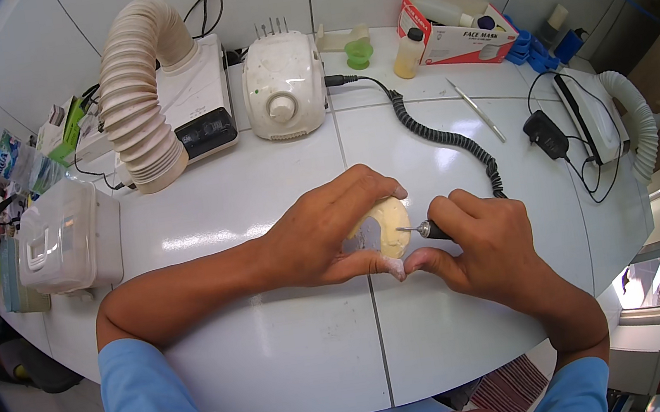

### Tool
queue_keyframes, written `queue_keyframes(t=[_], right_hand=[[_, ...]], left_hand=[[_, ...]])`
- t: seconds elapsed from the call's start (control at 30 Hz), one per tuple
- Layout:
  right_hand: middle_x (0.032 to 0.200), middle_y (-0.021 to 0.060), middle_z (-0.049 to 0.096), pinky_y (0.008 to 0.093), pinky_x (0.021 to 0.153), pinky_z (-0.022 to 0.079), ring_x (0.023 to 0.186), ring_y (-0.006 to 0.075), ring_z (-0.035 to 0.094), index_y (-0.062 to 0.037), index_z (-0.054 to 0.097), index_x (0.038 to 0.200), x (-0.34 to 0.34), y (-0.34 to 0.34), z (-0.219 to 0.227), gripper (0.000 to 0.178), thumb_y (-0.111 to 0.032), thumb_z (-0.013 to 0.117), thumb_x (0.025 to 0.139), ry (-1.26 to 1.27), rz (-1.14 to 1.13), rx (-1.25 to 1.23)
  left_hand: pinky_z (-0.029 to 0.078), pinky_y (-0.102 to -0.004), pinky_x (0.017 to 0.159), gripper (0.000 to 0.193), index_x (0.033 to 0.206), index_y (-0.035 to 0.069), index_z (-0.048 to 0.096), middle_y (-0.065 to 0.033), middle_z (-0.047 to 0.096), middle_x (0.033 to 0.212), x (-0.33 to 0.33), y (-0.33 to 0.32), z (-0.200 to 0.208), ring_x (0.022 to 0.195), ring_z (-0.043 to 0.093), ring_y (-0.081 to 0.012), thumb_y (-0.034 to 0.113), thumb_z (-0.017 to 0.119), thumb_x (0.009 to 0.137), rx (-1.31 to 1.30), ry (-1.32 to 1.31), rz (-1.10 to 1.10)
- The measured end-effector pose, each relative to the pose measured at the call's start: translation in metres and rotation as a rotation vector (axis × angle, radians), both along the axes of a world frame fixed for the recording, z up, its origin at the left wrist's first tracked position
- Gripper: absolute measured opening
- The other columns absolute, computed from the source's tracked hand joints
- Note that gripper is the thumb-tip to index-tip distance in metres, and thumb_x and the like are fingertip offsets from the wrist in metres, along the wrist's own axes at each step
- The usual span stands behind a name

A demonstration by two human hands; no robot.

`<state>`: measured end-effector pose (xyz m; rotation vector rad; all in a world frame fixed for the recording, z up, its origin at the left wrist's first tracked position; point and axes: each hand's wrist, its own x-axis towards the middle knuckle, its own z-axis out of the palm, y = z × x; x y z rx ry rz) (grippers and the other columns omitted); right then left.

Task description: The person uses a rotary tool to trim the edges and interior surfaces of a plaster dental mold held by hand.

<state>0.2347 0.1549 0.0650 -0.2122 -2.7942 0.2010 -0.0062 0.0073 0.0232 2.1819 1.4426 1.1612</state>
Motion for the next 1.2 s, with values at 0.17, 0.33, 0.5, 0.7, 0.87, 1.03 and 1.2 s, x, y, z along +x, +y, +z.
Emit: queue_keyframes(t=[0.17,0.33,0.5,0.7,0.87,1.03,1.2], right_hand=[[0.074,0.0022,0.063,0.0351,0.047,0.047,0.051,0.0199,0.063,-0.0125,0.072,0.101,-0.0021,0.0024,-0.0051,0.06,-0.072,0.08,0.094,0.054,-0.007,-0.018],[0.074,0.0024,0.063,0.0352,0.047,0.047,0.051,0.02,0.064,-0.0125,0.071,0.101,-0.0004,0.0015,-0.0015,0.06,-0.072,0.081,0.093,-0.01,0.013,0.001],[0.075,0.0022,0.063,0.0354,0.047,0.047,0.05,0.0199,0.063,-0.0126,0.072,0.098,-0.0027,0.0016,-0.0028,0.058,-0.07,0.081,0.094,0.035,-0.024,-0.021],[0.073,0.0017,0.062,0.0353,0.047,0.047,0.05,0.0199,0.063,-0.013,0.073,0.098,-0.0017,0.0008,-0.0006,0.058,-0.07,0.082,0.094,0.022,0.0,-0.017],[0.073,0.0018,0.062,0.036,0.045,0.046,0.05,0.0195,0.063,-0.013,0.073,0.098,-0.0009,0.0018,-0.0023,0.058,-0.07,0.081,0.094,0.019,-0.006,-0.018],[0.074,0.0022,0.062,0.0362,0.044,0.045,0.05,0.0196,0.063,-0.0127,0.073,0.099,-0.0017,0.0032,-0.006,0.059,-0.071,0.08,0.094,0.042,-0.013,-0.028],[0.073,0.0026,0.061,0.0361,0.045,0.045,0.05,0.0196,0.063,-0.0129,0.073,0.099,-0.0007,0.0013,-0.0031,0.058,-0.07,0.081,0.094,-0.002,-0.002,-0.004]], left_hand=[[0.06,-0.0454,0.101,0.083,0.146,0.0,0.06,-0.0191,0.069,0.133,-0.0003,0.0,0.0003,0.12,0.07,-0.0369,0.043,0.098,0.086,0.006,0.005,0.007],[0.06,-0.0451,0.101,0.082,0.145,0.0,0.061,-0.0186,0.069,0.133,-0.0004,0.0003,0.0007,0.119,0.07,-0.0365,0.043,0.098,0.086,-0.003,-0.01,0.005],[0.06,-0.0451,0.099,0.081,0.145,0.0,0.062,-0.0186,0.069,0.133,-0.0004,0.0001,-0.0005,0.119,0.071,-0.0363,0.043,0.098,0.087,-0.001,-0.006,0.014],[0.06,-0.0453,0.1,0.081,0.145,0.0,0.062,-0.0187,0.069,0.133,-0.0007,0.0001,-0.0006,0.12,0.071,-0.0362,0.044,0.098,0.087,0.01,-0.002,0.011],[0.06,-0.0456,0.101,0.082,0.145,0.0,0.061,-0.0188,0.069,0.133,-0.0011,0.001,-0.0012,0.121,0.071,-0.0364,0.044,0.098,0.087,0.007,0.002,0.019],[0.061,-0.0455,0.096,0.077,0.142,0.0,0.061,-0.0186,0.066,0.127,-0.0009,0.0031,-0.002,0.113,0.072,-0.038,0.044,0.096,0.089,0.068,0.004,0.019],[0.062,-0.0455,0.095,0.077,0.141,0.0,0.062,-0.0186,0.066,0.126,-0.0007,0.0028,-0.0003,0.113,0.072,-0.0376,0.045,0.095,0.089,0.038,0.0,0.018]])
